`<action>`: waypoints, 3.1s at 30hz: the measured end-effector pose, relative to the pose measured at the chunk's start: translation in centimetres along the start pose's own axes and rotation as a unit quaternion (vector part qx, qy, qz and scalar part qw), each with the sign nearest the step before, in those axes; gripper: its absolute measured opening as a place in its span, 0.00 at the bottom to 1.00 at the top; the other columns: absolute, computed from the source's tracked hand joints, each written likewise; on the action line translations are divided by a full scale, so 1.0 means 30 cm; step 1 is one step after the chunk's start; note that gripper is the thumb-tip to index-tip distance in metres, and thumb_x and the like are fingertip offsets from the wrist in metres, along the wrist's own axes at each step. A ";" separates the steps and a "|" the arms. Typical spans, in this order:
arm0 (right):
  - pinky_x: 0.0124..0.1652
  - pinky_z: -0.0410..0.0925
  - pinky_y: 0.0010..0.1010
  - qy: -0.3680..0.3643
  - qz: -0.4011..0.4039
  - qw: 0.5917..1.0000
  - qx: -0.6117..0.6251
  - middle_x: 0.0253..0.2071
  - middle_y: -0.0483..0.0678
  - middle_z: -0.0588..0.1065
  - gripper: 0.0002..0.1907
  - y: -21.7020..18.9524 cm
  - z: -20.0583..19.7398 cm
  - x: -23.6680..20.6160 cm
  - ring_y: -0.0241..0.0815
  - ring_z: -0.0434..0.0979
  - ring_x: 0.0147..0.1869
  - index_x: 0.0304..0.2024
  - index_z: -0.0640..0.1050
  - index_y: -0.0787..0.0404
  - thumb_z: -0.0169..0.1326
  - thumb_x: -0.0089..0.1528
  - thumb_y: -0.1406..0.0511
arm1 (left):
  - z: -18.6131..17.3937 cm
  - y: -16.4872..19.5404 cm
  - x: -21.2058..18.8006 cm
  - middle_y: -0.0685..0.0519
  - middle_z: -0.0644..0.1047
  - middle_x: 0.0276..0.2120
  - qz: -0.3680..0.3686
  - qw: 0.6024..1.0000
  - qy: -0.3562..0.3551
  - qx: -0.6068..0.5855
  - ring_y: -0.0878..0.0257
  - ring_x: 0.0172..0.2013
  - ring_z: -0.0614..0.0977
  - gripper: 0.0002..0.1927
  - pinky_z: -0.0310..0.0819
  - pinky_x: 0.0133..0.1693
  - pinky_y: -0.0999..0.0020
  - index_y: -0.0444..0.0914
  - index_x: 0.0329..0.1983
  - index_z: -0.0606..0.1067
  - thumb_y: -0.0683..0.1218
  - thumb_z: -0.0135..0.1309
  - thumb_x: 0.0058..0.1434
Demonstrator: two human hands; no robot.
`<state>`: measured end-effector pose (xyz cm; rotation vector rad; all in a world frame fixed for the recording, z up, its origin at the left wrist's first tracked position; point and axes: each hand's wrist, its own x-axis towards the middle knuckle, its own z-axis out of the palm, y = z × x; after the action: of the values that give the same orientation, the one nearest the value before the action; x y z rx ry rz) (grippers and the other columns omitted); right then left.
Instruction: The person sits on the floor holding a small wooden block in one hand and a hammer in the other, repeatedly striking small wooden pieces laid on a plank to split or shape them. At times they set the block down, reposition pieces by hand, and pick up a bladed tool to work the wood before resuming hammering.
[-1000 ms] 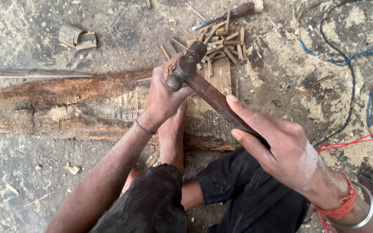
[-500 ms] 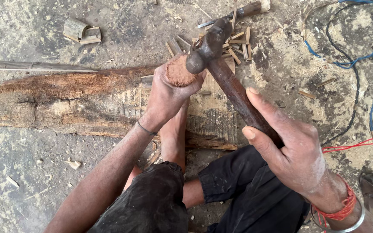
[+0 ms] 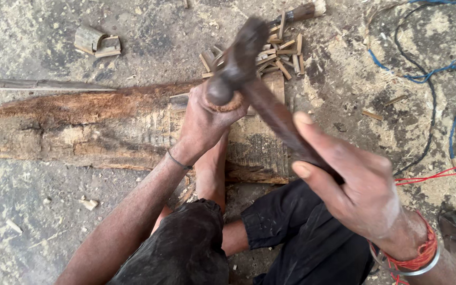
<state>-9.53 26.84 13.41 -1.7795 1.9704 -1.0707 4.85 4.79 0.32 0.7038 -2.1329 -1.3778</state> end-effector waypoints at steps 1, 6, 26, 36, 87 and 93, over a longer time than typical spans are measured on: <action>0.33 0.76 0.25 0.003 0.018 1.000 0.009 0.45 0.52 0.81 0.30 -0.001 0.005 0.004 0.36 0.83 0.37 0.69 0.69 0.59 0.61 0.66 0.64 | -0.001 0.001 0.000 0.50 0.81 0.44 -0.022 0.999 -0.005 -0.028 0.61 0.47 0.84 0.22 0.80 0.53 0.56 0.37 0.48 0.76 0.53 0.68 0.57; 0.26 0.74 0.29 -0.089 0.056 0.993 -0.048 0.34 0.51 0.82 0.33 0.004 -0.004 0.030 0.36 0.80 0.27 0.69 0.70 0.62 0.62 0.62 0.65 | 0.010 0.003 0.016 0.48 0.84 0.38 -0.071 0.997 -0.031 0.004 0.59 0.42 0.86 0.16 0.85 0.54 0.59 0.38 0.43 0.80 0.54 0.67 0.63; 0.18 0.69 0.32 -0.052 0.355 0.928 0.102 0.26 0.52 0.77 0.37 0.062 0.135 -0.110 0.37 0.72 0.20 0.79 0.62 0.54 0.55 0.68 0.64 | 0.034 -0.040 -0.003 0.55 0.82 0.34 -0.062 0.996 0.028 -0.064 0.69 0.33 0.86 0.15 0.88 0.37 0.68 0.40 0.42 0.77 0.53 0.65 0.59; 0.44 0.74 0.40 -0.038 0.134 0.990 -0.035 0.49 0.64 0.78 0.25 0.166 0.402 -0.263 0.57 0.80 0.48 0.63 0.70 0.65 0.54 0.64 0.66 | -0.071 0.058 0.011 0.56 0.81 0.31 -0.065 0.986 0.119 -0.100 0.70 0.32 0.84 0.17 0.83 0.36 0.72 0.38 0.37 0.77 0.55 0.66 0.62; 0.39 0.76 0.20 -0.001 0.342 0.913 0.221 0.43 0.52 0.78 0.06 0.601 0.536 0.282 0.32 0.80 0.39 0.43 0.73 0.63 0.53 0.68 0.65 | -0.143 0.095 0.037 0.60 0.75 0.28 0.013 0.973 0.182 -0.143 0.74 0.30 0.75 0.13 0.74 0.34 0.76 0.38 0.34 0.74 0.48 0.64 0.68; 0.40 0.74 0.36 -0.035 0.381 0.918 0.107 0.51 0.51 0.79 0.06 0.659 0.500 0.319 0.47 0.77 0.41 0.47 0.74 0.61 0.49 0.67 0.69 | -0.145 0.097 0.033 0.60 0.76 0.28 0.003 0.974 0.179 -0.142 0.74 0.30 0.77 0.12 0.75 0.33 0.76 0.38 0.33 0.75 0.48 0.63 0.67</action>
<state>-16.35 12.18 -7.73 -0.7839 2.1046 -0.8727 6.53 2.28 4.70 0.7627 -1.6194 -1.3937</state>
